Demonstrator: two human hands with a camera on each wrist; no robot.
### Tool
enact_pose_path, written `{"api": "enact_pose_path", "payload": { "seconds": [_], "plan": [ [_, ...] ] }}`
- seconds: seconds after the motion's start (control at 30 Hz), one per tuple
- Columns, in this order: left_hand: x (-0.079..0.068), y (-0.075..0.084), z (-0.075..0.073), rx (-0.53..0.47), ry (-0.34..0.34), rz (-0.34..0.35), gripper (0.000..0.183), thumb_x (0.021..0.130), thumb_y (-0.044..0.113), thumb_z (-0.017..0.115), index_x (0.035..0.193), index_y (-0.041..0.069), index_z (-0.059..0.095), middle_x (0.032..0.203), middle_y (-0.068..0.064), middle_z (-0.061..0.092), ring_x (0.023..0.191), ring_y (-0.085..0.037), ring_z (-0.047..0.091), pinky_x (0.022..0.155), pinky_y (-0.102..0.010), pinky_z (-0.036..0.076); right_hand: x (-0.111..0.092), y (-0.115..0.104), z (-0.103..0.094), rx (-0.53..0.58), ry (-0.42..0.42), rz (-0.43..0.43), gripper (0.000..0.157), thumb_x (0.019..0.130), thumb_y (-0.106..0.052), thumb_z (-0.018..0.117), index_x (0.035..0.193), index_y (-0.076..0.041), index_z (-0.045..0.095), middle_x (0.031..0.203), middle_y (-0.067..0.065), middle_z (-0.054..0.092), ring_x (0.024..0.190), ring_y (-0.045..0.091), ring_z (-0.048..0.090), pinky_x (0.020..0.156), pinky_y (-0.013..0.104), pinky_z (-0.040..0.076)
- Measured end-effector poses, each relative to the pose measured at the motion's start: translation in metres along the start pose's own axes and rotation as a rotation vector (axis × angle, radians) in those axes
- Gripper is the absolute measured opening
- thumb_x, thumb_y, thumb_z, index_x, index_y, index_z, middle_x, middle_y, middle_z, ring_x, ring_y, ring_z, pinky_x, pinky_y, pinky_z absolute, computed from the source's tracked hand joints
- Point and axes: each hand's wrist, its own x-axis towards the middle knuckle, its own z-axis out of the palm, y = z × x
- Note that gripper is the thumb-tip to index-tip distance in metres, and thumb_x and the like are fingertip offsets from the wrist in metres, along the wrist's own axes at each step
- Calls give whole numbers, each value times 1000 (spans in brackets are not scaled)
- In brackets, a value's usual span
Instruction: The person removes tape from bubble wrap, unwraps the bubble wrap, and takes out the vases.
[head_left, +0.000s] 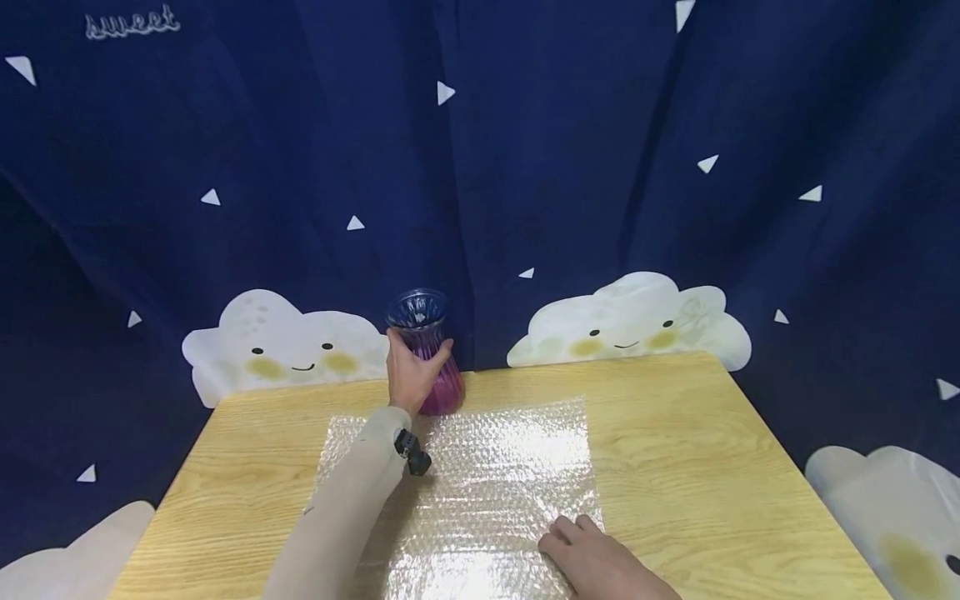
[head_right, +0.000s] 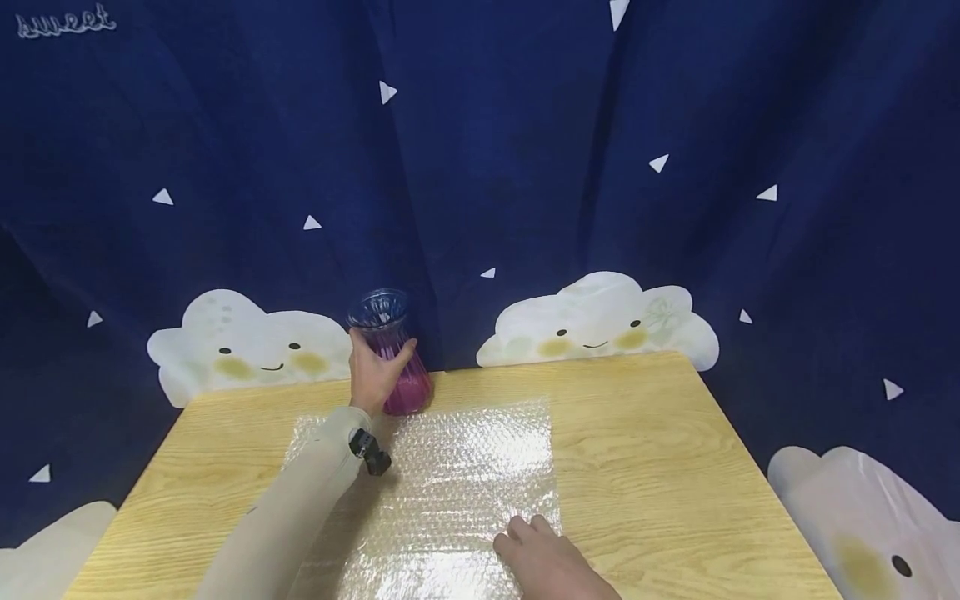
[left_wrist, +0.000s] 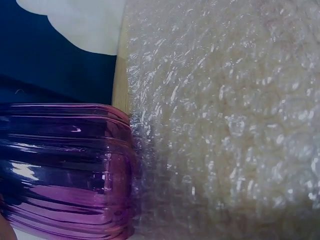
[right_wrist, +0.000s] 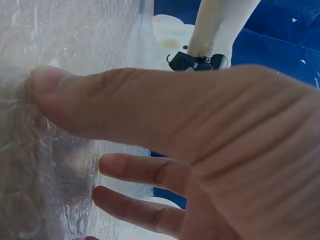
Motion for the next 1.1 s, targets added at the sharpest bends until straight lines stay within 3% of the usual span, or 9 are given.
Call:
{"api": "enact_pose_path", "payload": {
  "seconds": [0.27,0.4,0.57,0.67,0.83,1.1],
  "plan": [
    [-3,-1,-2,16,-37,-5,100,72,55,79,143,6,27,130,-19,57,119,-35,60,107,-50,49,0,0,-1,-10,12,-8,78,70,-80,56,117,-18,62,118,0,61,94,15,54,70,26,56],
    [-5,1,-3,26,-92,-51,105,73,58,77,147,9,21,135,-18,54,125,-34,57,111,-51,46,1,2,-1,2,-15,0,73,67,-70,67,118,-18,62,123,3,61,96,18,54,73,30,58],
    [-6,1,-7,33,-142,-80,106,72,61,77,146,12,21,135,-16,54,125,-33,57,112,-51,46,2,3,1,9,-28,6,64,67,-53,78,119,-19,62,124,4,61,95,15,53,72,26,56],
    [-5,3,-9,25,-182,-69,107,71,61,77,148,13,19,137,-16,53,127,-33,56,113,-50,44,0,3,0,10,-17,1,66,68,-60,74,118,-19,62,122,3,61,93,14,52,70,24,55],
    [-3,5,-13,11,-225,-57,110,71,62,77,150,15,17,139,-16,53,130,-32,55,114,-50,43,-3,1,-3,-5,12,-11,83,66,-83,57,117,-18,63,120,2,61,95,17,53,71,27,56],
    [-2,8,-22,48,-248,-75,109,72,65,75,150,15,18,138,-16,54,131,-34,54,114,-50,43,-3,-2,-4,-6,30,-30,83,67,-84,56,117,-18,63,117,-1,60,92,13,51,66,24,52]
  ]
}}
